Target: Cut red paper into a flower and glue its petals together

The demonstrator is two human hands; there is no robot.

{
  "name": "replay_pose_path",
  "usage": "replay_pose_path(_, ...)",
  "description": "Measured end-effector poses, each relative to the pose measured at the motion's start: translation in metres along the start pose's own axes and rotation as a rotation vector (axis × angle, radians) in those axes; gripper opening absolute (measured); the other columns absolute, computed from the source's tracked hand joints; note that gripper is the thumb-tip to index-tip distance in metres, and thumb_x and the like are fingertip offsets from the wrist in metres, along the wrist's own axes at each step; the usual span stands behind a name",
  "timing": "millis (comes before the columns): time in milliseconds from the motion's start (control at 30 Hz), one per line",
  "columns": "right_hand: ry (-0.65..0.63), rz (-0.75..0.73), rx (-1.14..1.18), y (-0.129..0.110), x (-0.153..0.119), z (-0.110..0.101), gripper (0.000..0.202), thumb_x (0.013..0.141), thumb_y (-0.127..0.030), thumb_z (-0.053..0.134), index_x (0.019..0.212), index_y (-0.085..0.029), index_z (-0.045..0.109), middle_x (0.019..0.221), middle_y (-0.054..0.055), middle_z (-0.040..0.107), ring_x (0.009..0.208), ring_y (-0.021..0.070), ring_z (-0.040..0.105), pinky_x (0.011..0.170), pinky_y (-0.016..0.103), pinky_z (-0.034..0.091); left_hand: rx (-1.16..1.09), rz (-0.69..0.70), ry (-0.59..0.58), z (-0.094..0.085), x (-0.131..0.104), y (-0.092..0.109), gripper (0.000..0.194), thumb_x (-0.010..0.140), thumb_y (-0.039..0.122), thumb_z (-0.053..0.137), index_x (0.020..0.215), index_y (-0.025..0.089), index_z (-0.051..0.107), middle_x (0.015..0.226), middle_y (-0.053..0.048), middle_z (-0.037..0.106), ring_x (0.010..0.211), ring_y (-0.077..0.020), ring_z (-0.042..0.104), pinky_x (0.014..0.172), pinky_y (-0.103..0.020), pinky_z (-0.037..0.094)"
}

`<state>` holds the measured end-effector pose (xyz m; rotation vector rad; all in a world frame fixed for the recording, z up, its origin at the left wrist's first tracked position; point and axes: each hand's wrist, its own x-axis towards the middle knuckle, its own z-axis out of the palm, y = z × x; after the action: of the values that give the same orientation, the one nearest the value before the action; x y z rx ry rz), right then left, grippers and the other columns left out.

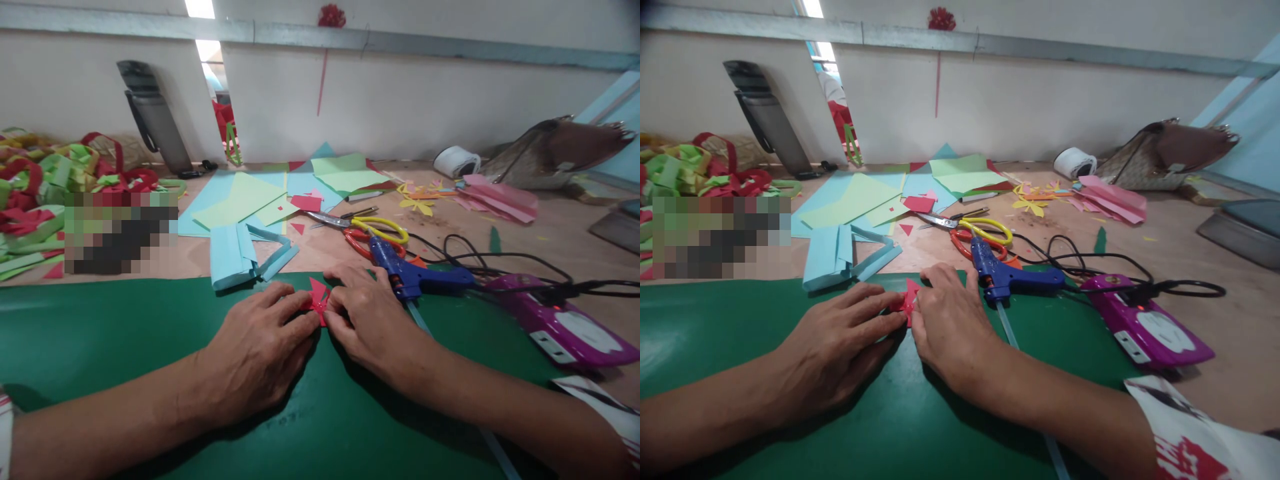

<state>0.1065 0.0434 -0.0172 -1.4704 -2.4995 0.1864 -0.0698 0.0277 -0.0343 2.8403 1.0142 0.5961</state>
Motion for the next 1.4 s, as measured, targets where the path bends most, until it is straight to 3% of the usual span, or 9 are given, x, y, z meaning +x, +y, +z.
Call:
replay_pose_path(200, 0.008, -0.012, 0.023, 0.0, -0.001, 0.001, 0.022, 0.08, -0.015, 0.05, 0.063, -0.015, 0.063, 0.111, 0.012, 0.061, 0.113, 0.0286, 0.047, 0.092, 0.051, 0.029, 0.037, 0.0, -0.013, -0.002, 0.002, 0.002, 0.027, 0.087, 0.02, 0.041, 0.106, 0.017, 0.06, 0.105, -0.01, 0.059, 0.097, -0.0247, 0.048, 0.077, -0.04, 0.048)
replay_pose_path(367, -0.052, 0.014, 0.102, 0.002, -0.001, -0.021, 0.023, 0.083, -0.017, 0.053, 0.062, -0.018, 0.064, 0.1, 0.007, 0.064, 0.108, 0.0267, 0.051, 0.094, 0.05, 0.029, 0.034, -0.013, -0.048, -0.002, 0.001, 0.0, 0.027, 0.087, 0.021, 0.039, 0.105, 0.019, 0.059, 0.107, -0.009, 0.057, 0.097, -0.0245, 0.048, 0.077, -0.04, 0.047)
replay_pose_path(500, 0.098, 0.038, 0.209, 0.015, 0.0, -0.035, 0.025, 0.084, -0.016, 0.052, 0.06, -0.02, 0.058, 0.086, 0.001, 0.065, 0.105, 0.0237, 0.054, 0.092, 0.041, 0.036, 0.022, -0.007, -0.054, -0.002, 0.0, 0.0, 0.026, 0.087, 0.021, 0.041, 0.107, 0.019, 0.059, 0.11, -0.009, 0.056, 0.097, -0.024, 0.047, 0.077, -0.039, 0.047)
replay_pose_path(733, -0.048, -0.064, 0.215, 0.031, 0.002, -0.026, 0.018, 0.075, -0.008, 0.058, 0.08, -0.024, 0.065, 0.118, 0.005, 0.057, 0.123, 0.028, 0.04, 0.1, 0.054, 0.025, 0.041, -0.005, -0.031, -0.003, 0.002, 0.001, 0.026, 0.087, 0.021, 0.041, 0.105, 0.019, 0.059, 0.107, -0.009, 0.057, 0.096, -0.0241, 0.048, 0.075, -0.039, 0.047)
replay_pose_path(900, -0.103, -0.283, 0.153, 0.033, 0.007, -0.026, 0.048, 0.075, 0.003, 0.05, 0.11, -0.028, 0.06, 0.139, 0.008, 0.039, 0.133, 0.0263, 0.024, 0.104, 0.056, 0.021, 0.05, 0.008, -0.021, -0.003, 0.002, 0.001, 0.026, 0.087, 0.021, 0.041, 0.105, 0.018, 0.059, 0.108, -0.009, 0.057, 0.095, -0.024, 0.048, 0.075, -0.038, 0.047)
replay_pose_path(967, -0.151, -0.33, 0.101, 0.034, 0.009, -0.025, 0.049, 0.073, 0.006, 0.047, 0.105, -0.028, 0.062, 0.14, 0.007, 0.038, 0.135, 0.0278, 0.021, 0.104, 0.058, 0.017, 0.055, 0.01, -0.018, -0.003, 0.002, 0.001, 0.025, 0.088, 0.021, 0.041, 0.104, 0.018, 0.06, 0.107, -0.01, 0.058, 0.095, -0.0241, 0.048, 0.075, -0.039, 0.047)
replay_pose_path(1100, -0.19, -0.295, 0.111, 0.037, 0.012, -0.023, 0.028, 0.075, 0.0, 0.053, 0.083, -0.023, 0.067, 0.13, 0.008, 0.048, 0.132, 0.0276, 0.027, 0.105, 0.055, 0.019, 0.059, 0.007, -0.011, -0.002, 0.001, 0.001, 0.025, 0.088, 0.021, 0.04, 0.103, 0.019, 0.06, 0.104, -0.009, 0.058, 0.094, -0.0229, 0.049, 0.073, -0.038, 0.047)
replay_pose_path(1300, -0.229, -0.158, 0.218, 0.038, 0.015, -0.02, 0.019, 0.076, -0.009, 0.061, 0.077, -0.025, 0.069, 0.122, 0.006, 0.054, 0.127, 0.0255, 0.036, 0.105, 0.055, 0.017, 0.066, 0.006, -0.004, -0.001, 0.001, 0.001, 0.025, 0.087, 0.021, 0.04, 0.104, 0.019, 0.06, 0.106, -0.01, 0.058, 0.095, -0.0232, 0.048, 0.074, -0.038, 0.047)
replay_pose_path(1400, -0.196, -0.163, 0.242, 0.037, 0.016, -0.02, 0.02, 0.077, -0.006, 0.059, 0.079, -0.025, 0.068, 0.112, 0.006, 0.058, 0.121, 0.0234, 0.043, 0.103, 0.051, 0.024, 0.053, 0.005, -0.013, -0.001, 0.002, 0.0, 0.026, 0.088, 0.021, 0.04, 0.105, 0.019, 0.059, 0.107, -0.009, 0.057, 0.095, -0.0238, 0.048, 0.074, -0.039, 0.047)
